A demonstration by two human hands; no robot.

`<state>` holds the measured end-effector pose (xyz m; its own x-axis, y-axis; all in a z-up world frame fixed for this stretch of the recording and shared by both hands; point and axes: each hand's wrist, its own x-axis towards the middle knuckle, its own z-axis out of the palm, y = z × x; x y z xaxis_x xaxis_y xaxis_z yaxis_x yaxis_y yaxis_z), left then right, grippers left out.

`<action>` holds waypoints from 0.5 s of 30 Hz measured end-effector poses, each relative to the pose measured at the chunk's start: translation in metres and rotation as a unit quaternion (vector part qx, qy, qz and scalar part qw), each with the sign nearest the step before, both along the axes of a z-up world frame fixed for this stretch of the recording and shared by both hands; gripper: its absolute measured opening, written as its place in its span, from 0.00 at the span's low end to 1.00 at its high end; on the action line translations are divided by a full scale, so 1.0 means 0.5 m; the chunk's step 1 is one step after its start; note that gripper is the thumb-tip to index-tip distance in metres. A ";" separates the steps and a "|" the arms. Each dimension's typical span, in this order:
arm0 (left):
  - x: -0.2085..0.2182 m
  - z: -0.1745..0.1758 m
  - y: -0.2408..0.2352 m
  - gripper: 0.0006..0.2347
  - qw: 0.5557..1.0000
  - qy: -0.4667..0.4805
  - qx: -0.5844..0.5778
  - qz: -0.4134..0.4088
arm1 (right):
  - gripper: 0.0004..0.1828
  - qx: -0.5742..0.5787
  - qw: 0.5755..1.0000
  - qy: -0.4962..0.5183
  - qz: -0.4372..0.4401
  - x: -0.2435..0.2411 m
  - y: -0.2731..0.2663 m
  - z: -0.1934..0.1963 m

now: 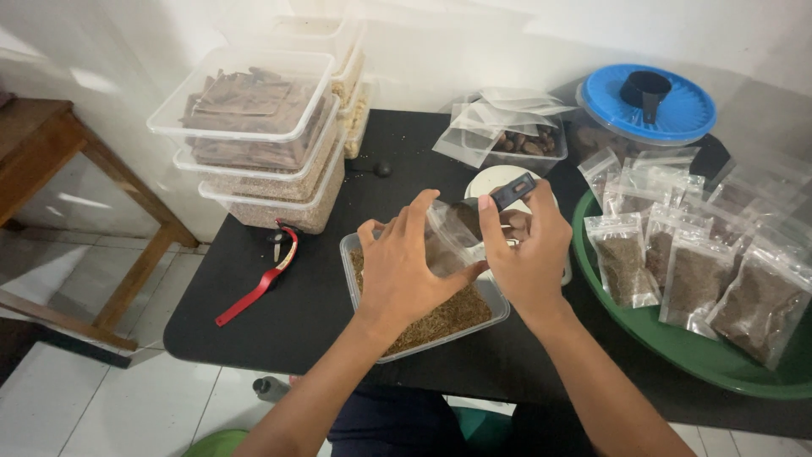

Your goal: Filling small plastic bags with granular food material, sealing them, and weighing them on a digital scale.

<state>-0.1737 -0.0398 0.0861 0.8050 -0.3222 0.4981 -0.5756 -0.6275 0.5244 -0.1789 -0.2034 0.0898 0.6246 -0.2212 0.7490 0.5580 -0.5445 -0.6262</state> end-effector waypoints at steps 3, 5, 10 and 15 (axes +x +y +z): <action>0.007 -0.016 0.002 0.43 1.000 -0.010 -0.004 0.011 | 0.07 -0.011 1.000 -0.014 -0.002 -0.006 0.005 0.000; 0.007 -0.020 0.003 0.43 1.000 -0.015 -0.009 0.016 | 0.06 -0.023 0.999 -0.029 0.006 -0.010 0.003 0.000; 0.003 -0.023 0.002 0.44 0.999 -0.028 -0.030 0.028 | 0.02 -0.040 0.997 -0.064 0.028 -0.026 0.007 0.010; 0.005 -0.036 0.002 0.42 0.993 -0.077 -0.078 0.035 | 0.02 -0.097 0.989 -0.105 0.038 -0.032 0.003 0.015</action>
<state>-0.1711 -0.0388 0.0681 0.7328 -0.1783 0.6566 -0.6149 -0.5868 0.5269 -0.1950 -0.2019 0.0976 0.4605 -0.0201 0.8875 0.7079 -0.5949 -0.3808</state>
